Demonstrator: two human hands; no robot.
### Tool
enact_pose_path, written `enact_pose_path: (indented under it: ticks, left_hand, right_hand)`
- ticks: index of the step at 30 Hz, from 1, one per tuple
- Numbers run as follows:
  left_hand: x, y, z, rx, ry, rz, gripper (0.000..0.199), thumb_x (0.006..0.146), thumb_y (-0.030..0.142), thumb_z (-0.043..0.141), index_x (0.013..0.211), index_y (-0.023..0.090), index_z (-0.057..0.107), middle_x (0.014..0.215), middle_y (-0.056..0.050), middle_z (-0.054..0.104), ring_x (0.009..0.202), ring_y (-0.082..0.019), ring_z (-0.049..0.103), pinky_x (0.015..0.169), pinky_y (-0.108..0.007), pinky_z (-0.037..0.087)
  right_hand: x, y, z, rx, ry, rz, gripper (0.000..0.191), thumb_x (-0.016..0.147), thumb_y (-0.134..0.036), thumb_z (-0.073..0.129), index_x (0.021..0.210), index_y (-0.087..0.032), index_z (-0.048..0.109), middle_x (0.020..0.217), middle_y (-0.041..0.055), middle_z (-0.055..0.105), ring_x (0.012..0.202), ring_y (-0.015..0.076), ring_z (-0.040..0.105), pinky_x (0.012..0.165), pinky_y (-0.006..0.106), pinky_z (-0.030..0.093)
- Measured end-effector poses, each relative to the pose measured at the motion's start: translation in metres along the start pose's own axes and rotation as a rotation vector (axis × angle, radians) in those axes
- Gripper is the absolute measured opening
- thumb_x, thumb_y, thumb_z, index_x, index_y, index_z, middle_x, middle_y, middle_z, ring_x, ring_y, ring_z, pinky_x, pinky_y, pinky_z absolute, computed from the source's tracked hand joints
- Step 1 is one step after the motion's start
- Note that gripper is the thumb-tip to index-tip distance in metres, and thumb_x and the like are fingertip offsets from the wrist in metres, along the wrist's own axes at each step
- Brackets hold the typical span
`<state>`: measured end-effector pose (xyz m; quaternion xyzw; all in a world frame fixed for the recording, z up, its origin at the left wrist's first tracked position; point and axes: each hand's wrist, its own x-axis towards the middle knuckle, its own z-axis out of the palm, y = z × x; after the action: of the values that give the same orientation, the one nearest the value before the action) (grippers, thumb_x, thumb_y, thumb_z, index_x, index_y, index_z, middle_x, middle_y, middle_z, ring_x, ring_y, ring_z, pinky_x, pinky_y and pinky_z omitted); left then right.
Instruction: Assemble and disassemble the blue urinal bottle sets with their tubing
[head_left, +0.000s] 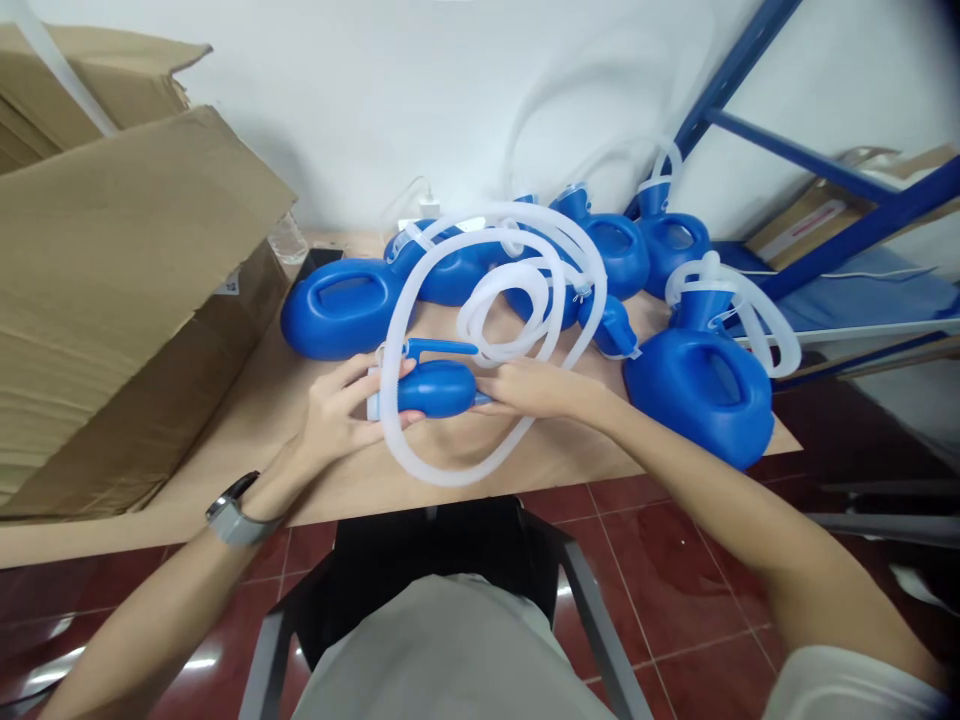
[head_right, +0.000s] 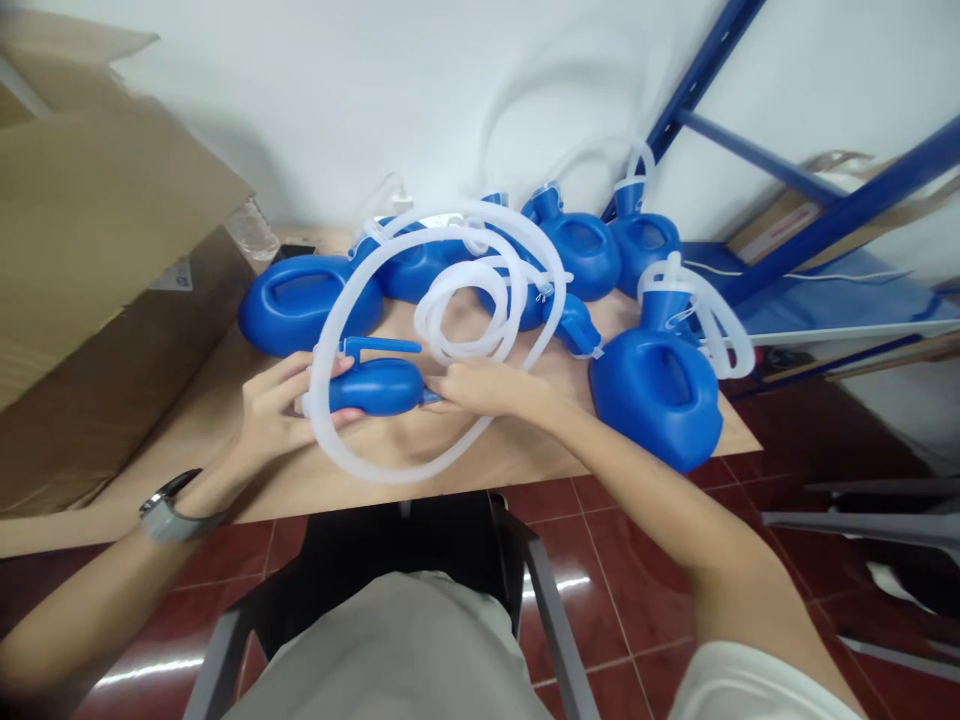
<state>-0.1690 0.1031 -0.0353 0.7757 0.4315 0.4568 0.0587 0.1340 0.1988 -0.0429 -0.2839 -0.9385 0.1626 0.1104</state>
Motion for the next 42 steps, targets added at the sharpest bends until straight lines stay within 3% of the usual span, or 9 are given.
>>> enact_pose_path:
  ticks: [3,6,9,12,16,20,22,31,42]
  left_hand:
    - [0.001,0.006,0.004,-0.098,0.021,-0.256,0.053,0.078,0.059,0.091,0.121,0.029,0.083,0.118,-0.006,0.083,0.103,-0.030,0.080,0.099,-0.045,0.066]
    - [0.004,0.009,0.009,-0.273,0.024,-0.583,0.059,0.073,0.061,0.093,0.119,0.026,0.084,0.124,-0.008,0.082,0.114,-0.034,0.077,0.103,-0.048,0.064]
    - [0.009,0.008,0.012,-0.484,-0.026,-0.889,0.065,0.070,0.061,0.095,0.120,0.022,0.083,0.089,-0.009,0.082,0.079,-0.029,0.077,0.067,-0.041,0.065]
    - [0.014,0.003,0.014,-0.571,-0.073,-1.010,0.071,0.071,0.063,0.093,0.122,0.015,0.082,0.058,-0.002,0.065,0.046,-0.018,0.056,0.039,-0.031,0.042]
    - [0.016,-0.003,0.016,-0.578,-0.065,-1.030,0.076,0.069,0.066,0.092,0.121,0.012,0.082,0.058,-0.002,0.063,0.044,-0.017,0.053,0.036,-0.030,0.038]
    - [0.011,0.000,0.012,-0.443,-0.047,-0.883,0.071,0.068,0.062,0.096,0.125,0.022,0.082,0.109,-0.011,0.083,0.088,-0.029,0.079,0.074,-0.041,0.067]
    - [0.006,0.000,0.008,-0.316,-0.055,-0.727,0.065,0.072,0.062,0.094,0.124,0.025,0.082,0.131,-0.009,0.080,0.115,-0.035,0.077,0.100,-0.047,0.066]
    - [-0.014,-0.021,-0.001,0.093,-0.026,0.217,0.051,0.093,0.039,0.085,0.142,0.032,0.071,0.137,-0.007,0.075,0.117,-0.028,0.078,0.099,-0.037,0.068]
    - [-0.004,-0.009,0.003,-0.004,-0.058,-0.011,0.052,0.093,0.048,0.083,0.140,0.030,0.072,0.136,-0.007,0.076,0.119,-0.029,0.077,0.110,-0.045,0.063]
  right_hand:
    - [0.003,-0.002,0.006,-0.174,-0.075,-0.084,0.039,0.108,-0.050,0.054,0.117,-0.020,0.077,0.063,0.0031,0.067,0.054,0.0179,0.050,0.059,0.033,0.031]
    - [0.006,-0.003,0.009,-0.308,-0.056,-0.105,0.039,0.110,-0.041,0.045,0.097,-0.020,0.075,0.061,0.0046,0.064,0.053,0.0171,0.045,0.057,0.035,0.025]
    - [0.008,-0.005,0.007,-0.368,-0.034,-0.105,0.041,0.111,-0.034,0.039,0.084,-0.022,0.067,0.062,0.0049,0.063,0.053,0.0172,0.045,0.055,0.036,0.023]
    - [0.009,-0.007,0.005,-0.388,-0.023,-0.084,0.041,0.111,-0.031,0.036,0.084,-0.023,0.065,0.065,0.0054,0.066,0.053,0.0173,0.045,0.055,0.036,0.023]
    - [0.011,-0.005,0.004,-0.436,-0.019,-0.063,0.042,0.112,-0.028,0.033,0.090,-0.022,0.068,0.069,0.0065,0.068,0.055,0.0170,0.046,0.055,0.035,0.020]
    - [0.012,-0.002,0.005,-0.480,-0.017,-0.065,0.043,0.113,-0.032,0.033,0.095,-0.018,0.070,0.068,0.0072,0.068,0.054,0.0160,0.045,0.055,0.035,0.017]
    - [0.011,-0.001,0.007,-0.495,-0.022,-0.078,0.045,0.114,-0.035,0.032,0.096,-0.016,0.070,0.067,0.0077,0.067,0.053,0.0158,0.044,0.055,0.034,0.017]
    - [0.003,-0.006,0.008,-0.532,-0.120,-0.174,0.052,0.117,-0.047,0.032,0.116,-0.012,0.070,0.063,0.0046,0.067,0.049,0.0147,0.044,0.057,0.033,0.021]
    - [-0.003,-0.024,-0.020,-0.255,-0.162,-0.061,0.049,0.114,-0.055,0.046,0.129,-0.016,0.072,0.119,0.0147,0.076,0.097,0.0249,0.072,0.079,0.033,0.049]
